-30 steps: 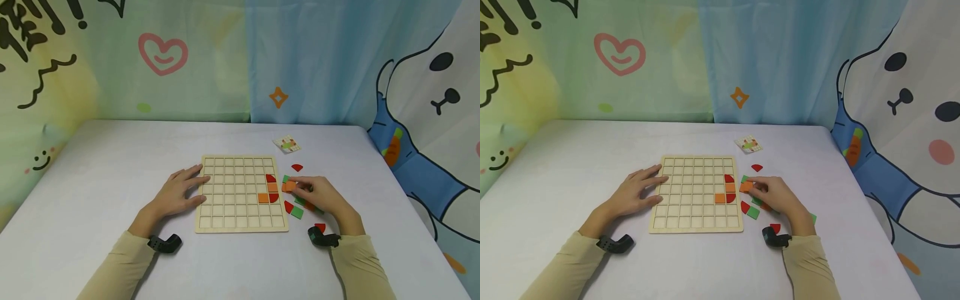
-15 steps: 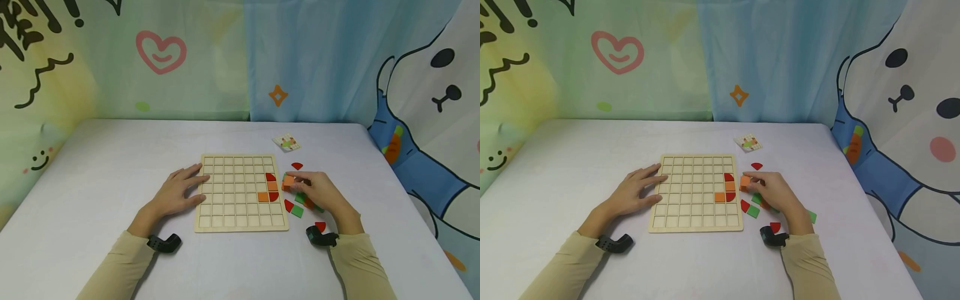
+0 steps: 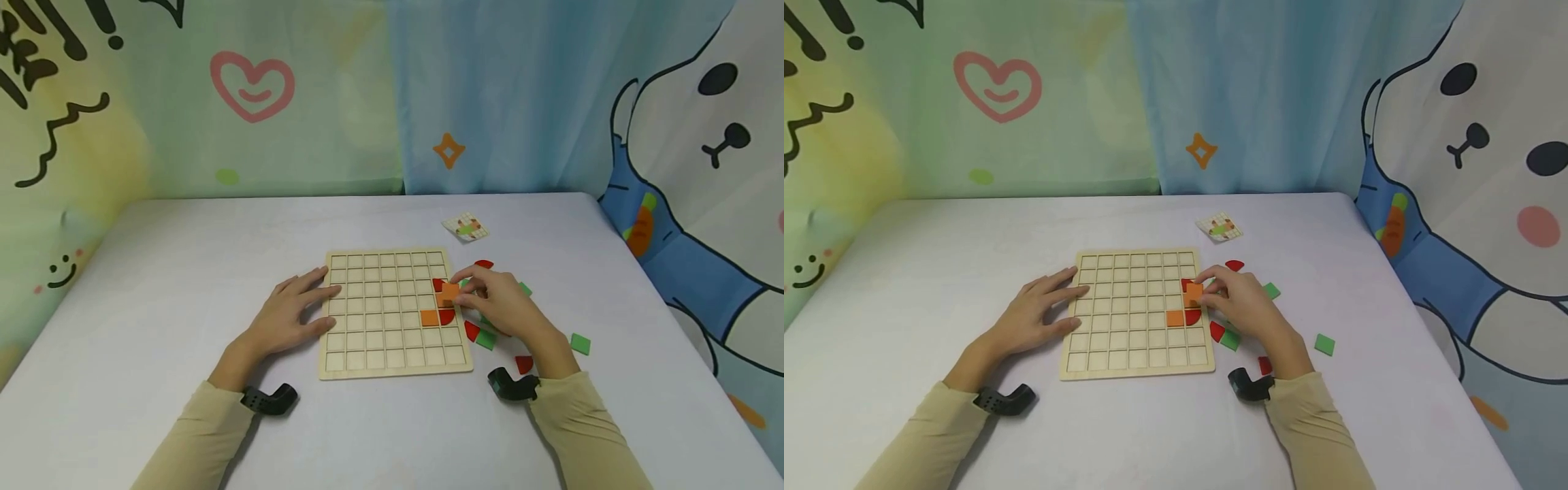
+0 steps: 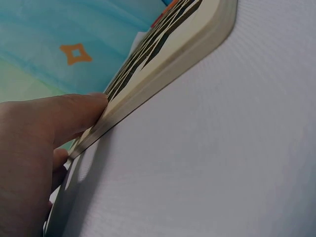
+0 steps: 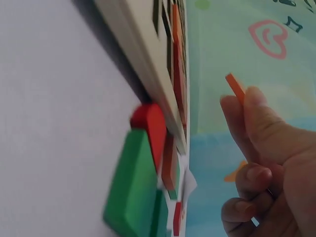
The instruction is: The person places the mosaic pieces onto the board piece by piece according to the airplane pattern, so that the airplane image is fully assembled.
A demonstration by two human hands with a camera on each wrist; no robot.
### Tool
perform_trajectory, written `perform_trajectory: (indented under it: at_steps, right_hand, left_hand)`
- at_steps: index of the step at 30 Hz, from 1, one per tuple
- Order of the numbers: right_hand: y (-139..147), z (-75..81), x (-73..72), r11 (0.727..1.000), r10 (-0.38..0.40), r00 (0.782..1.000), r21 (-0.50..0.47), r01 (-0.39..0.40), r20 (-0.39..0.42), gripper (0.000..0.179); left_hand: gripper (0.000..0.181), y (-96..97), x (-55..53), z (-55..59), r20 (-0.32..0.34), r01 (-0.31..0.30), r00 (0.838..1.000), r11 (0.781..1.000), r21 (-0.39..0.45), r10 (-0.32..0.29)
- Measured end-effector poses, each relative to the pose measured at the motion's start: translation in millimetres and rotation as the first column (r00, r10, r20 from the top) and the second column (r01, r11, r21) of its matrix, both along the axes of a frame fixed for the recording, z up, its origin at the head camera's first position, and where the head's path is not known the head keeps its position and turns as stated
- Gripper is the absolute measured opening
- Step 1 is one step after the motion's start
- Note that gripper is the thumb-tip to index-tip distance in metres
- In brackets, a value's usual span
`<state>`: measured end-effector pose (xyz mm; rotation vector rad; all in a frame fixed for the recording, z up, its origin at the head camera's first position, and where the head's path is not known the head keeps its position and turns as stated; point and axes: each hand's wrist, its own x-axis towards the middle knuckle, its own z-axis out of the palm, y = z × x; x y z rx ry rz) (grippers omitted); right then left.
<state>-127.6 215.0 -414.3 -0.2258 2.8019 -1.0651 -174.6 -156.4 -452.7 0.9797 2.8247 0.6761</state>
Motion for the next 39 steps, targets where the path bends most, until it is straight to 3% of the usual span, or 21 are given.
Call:
perform_trajectory:
  at_steps: [9,17,23,39]
  right_hand:
    - [-11,-3.3,0.9,0.999,-0.028,1.0,0.038,0.028,-0.004,0.031]
    - [-14,-10.4,-1.2,0.999,0.029,0.999,0.042,-0.027,-0.042,0.032]
    - [-18,-9.9,-3.2,0.996,0.067,0.998,0.066,-0.065,-0.023,0.035]
    - [-27,-12.2,-4.2,0.98,0.069,0.995,0.189,-0.055,-0.069,0.037]
  left_hand:
    - [0.058,0.0,-0.1,-0.6,0.004,-0.001,1.0,1.0,0.005,0.001]
    - [0.057,-1.1,-1.5,-0.8,0.0,0.008,1.0,1.0,0.005,-0.008]
    - [0.057,-3.1,-3.4,-0.1,-0.013,0.016,1.0,1.0,0.006,-0.016]
    - [0.057,-2.7,-3.1,2.4,-0.004,0.015,1.0,1.0,0.0,-0.015]
